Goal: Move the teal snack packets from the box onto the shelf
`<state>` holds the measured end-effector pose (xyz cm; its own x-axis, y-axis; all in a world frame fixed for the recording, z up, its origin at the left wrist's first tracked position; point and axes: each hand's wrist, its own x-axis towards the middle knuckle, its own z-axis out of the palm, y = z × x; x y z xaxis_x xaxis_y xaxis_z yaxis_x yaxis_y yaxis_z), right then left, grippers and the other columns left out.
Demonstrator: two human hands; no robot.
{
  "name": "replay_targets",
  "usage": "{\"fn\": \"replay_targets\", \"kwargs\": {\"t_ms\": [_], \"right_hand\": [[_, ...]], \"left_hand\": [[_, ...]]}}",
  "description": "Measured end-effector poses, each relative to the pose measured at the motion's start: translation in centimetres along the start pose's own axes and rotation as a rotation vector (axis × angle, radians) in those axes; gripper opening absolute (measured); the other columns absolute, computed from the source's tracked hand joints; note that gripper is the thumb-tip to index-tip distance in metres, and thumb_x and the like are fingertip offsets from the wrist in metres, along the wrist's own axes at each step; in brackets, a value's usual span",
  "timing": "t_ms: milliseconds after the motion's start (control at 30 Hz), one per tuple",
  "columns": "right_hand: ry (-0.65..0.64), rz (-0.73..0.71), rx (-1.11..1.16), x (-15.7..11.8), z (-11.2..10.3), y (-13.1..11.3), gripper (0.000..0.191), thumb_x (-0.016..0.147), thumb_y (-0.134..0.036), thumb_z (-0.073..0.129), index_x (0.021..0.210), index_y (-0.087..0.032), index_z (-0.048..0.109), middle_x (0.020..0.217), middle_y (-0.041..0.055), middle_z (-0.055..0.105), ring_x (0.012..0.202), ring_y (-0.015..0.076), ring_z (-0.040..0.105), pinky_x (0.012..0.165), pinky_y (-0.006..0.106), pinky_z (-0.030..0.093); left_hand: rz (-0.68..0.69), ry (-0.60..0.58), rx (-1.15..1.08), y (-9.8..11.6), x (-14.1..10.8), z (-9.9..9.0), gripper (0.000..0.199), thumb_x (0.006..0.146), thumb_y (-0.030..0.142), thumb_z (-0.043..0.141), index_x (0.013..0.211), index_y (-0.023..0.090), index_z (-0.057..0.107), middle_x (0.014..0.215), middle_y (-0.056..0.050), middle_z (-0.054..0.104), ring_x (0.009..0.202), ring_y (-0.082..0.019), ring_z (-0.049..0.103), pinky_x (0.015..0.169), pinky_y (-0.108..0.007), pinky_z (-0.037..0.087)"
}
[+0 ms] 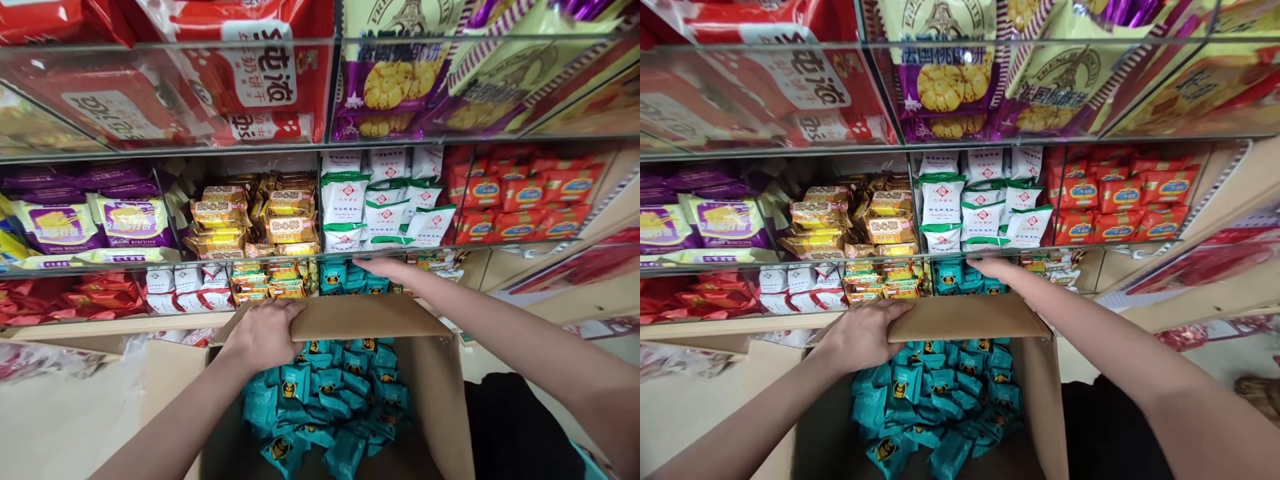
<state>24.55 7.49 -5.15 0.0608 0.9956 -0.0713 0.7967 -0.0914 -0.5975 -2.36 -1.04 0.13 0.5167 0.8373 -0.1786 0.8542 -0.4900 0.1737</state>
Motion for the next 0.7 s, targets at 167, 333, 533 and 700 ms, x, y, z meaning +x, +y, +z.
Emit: {"fn": "replay_targets", "kwargs": {"t_ms": [167,333,533,700], "right_hand": [[0.058,-0.272,-0.045,-13.9,-2.9,-0.4,0.032,0.082,-0.036,0.049,0.107,-0.017,0.057,0.125,0.0107,0.047,0.114,0.0225,0.044,0.094,0.037,0.036],[-0.166,-0.492,-0.074,-23.2,4.5,0.6,0.022,0.084,-0.019,0.044,0.100,-0.019,0.059,0.098,0.0061,0.060,0.094,0.0167,0.053,0.086,0.030,0.041],[-0.297,0.075,-0.291,-20.2,15.0,3.1,0.034,0.075,-0.013,0.053,0.108,-0.007,0.056,0.104,0.0161,0.059,0.098,0.0262,0.053,0.082,0.033,0.042],[-0.236,0.099,-0.288,-20.9,13.2,2.4,0.019,0.075,-0.015,0.053,0.090,-0.010,0.063,0.096,0.0155,0.061,0.092,0.0268,0.056,0.075,0.033,0.044]], "left_hand": [[-0.095,-0.036,-0.033,-0.1,0.1,0.4,0.059,0.064,0.048,0.052,0.119,0.029,0.050,0.115,-0.002,0.059,0.105,-0.023,0.052,0.090,-0.033,0.038],[-0.131,-0.016,-0.021,-0.1,-0.1,1.3,0.066,0.060,0.059,0.052,0.119,0.029,0.050,0.115,-0.001,0.059,0.105,-0.024,0.052,0.090,-0.033,0.038],[-0.126,0.055,0.040,0.5,-0.5,1.0,0.066,0.061,0.056,0.053,0.120,0.029,0.049,0.117,-0.002,0.058,0.104,-0.024,0.053,0.089,-0.034,0.039],[0.032,0.164,0.017,1.3,-2.4,0.2,0.056,0.068,0.045,0.052,0.122,0.027,0.047,0.118,-0.005,0.056,0.107,-0.024,0.050,0.092,-0.037,0.037]]}}
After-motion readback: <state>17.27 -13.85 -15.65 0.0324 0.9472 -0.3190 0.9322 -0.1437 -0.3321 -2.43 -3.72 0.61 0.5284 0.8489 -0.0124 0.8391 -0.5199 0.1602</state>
